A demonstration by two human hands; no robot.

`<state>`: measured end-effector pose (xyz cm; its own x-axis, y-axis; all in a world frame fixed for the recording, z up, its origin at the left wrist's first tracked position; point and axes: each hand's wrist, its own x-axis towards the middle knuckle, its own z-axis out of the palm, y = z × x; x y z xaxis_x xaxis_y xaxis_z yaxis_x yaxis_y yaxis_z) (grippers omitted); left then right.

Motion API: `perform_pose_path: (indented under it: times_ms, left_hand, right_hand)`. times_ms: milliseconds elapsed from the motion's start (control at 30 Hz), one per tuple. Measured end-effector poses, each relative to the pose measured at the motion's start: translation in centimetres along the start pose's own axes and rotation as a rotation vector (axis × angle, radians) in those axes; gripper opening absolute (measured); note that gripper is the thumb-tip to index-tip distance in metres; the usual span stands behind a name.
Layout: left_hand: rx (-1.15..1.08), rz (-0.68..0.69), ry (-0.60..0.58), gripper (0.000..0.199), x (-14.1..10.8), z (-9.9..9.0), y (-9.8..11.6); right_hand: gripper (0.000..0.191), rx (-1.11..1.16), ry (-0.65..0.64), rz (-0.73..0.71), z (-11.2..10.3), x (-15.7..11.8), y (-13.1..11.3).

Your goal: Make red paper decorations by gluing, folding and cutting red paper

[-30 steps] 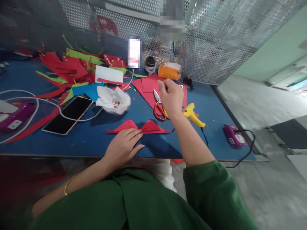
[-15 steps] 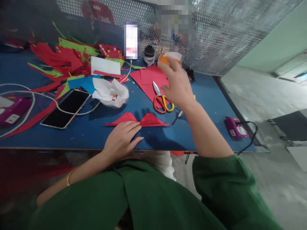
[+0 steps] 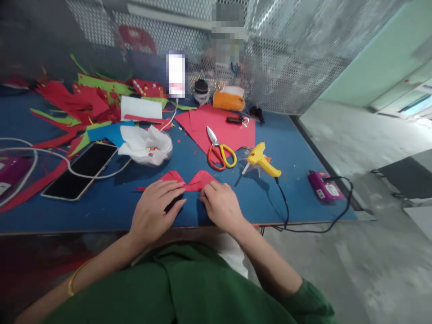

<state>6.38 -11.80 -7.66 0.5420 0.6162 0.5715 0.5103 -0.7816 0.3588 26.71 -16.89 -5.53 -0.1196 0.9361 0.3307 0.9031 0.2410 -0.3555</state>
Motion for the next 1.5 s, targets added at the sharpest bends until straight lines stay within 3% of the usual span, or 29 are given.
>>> perform_pose_path:
  times_ms: [100, 233, 333, 433, 533, 600, 667, 800, 867, 967, 1100, 1167, 1267, 1400, 1500]
  left_hand:
    - [-0.036, -0.022, 0.051, 0.018, 0.6, 0.1, -0.5]
    - [-0.118, -0.110, 0.034, 0.021, 2.3, -0.1, -0.6]
    - [-0.386, -0.292, -0.065, 0.025, 4.3, -0.5, 0.0]
    - [-0.852, -0.583, -0.171, 0.043, 7.0, -0.6, 0.6]
    - [-1.379, -0.834, -0.206, 0.073, 10.2, -0.3, 0.9]
    - [-1.614, -0.850, -0.266, 0.083, 12.2, -0.6, 1.1]
    - [-1.709, -0.751, -0.294, 0.087, 13.5, -1.4, 1.6]
    - [-1.538, -0.422, -0.145, 0.074, 14.0, -3.2, 2.8]
    - [-1.364, -0.373, -0.082, 0.072, 14.0, -2.9, 2.8]
    - [-0.837, -0.336, -0.087, 0.080, 14.1, -0.9, 1.8]
    - [-0.569, -0.284, -0.078, 0.056, 13.5, 0.9, -0.3]
    - [-0.449, -0.255, -0.082, 0.039, 12.7, 0.6, -0.8]
    - [-0.310, -0.250, -0.086, 0.015, 11.4, 0.0, -1.0]
    - [-0.262, -0.209, -0.154, 0.009, 10.3, 0.2, -1.2]
    - [-0.279, -0.172, -0.194, 0.015, 9.6, 0.8, -1.3]
  right_hand:
    - [0.016, -0.037, 0.166, 0.005, -2.4, 3.5, 1.4]
    - [0.018, -0.151, 0.431, 0.166, -6.6, 10.9, 6.1]
    - [0.024, -0.162, 0.430, 0.156, -8.4, 14.9, 8.7]
    - [0.046, -0.115, 0.406, 0.042, -7.2, 14.7, 7.4]
    - [0.051, -0.028, 0.367, -0.135, -3.4, 12.2, 3.5]
    - [0.055, 0.055, 0.298, -0.260, -0.9, 11.0, 1.7]
    - [0.062, 0.269, 0.259, -0.218, 0.3, 11.0, 1.5]
    - [0.060, 0.452, 0.465, 0.054, -0.8, 12.2, 3.1]
    - [0.060, 0.570, 0.490, 0.123, -1.4, 12.1, 2.7]
    - [0.071, 0.812, 0.372, 0.193, -1.0, 11.3, -0.1]
    - [0.055, 1.134, 0.244, 0.310, 0.6, 9.4, -2.8]
    - [0.045, 1.087, 0.284, 0.311, 0.9, 8.1, -2.6]
    - [0.045, 0.852, 0.379, 0.303, 0.3, 6.3, -1.2]
    - [0.026, 0.547, 0.445, 0.236, -0.9, 5.2, 0.1]
    - [0.014, 0.431, 0.469, 0.123, 0.8, 2.3, 1.5]
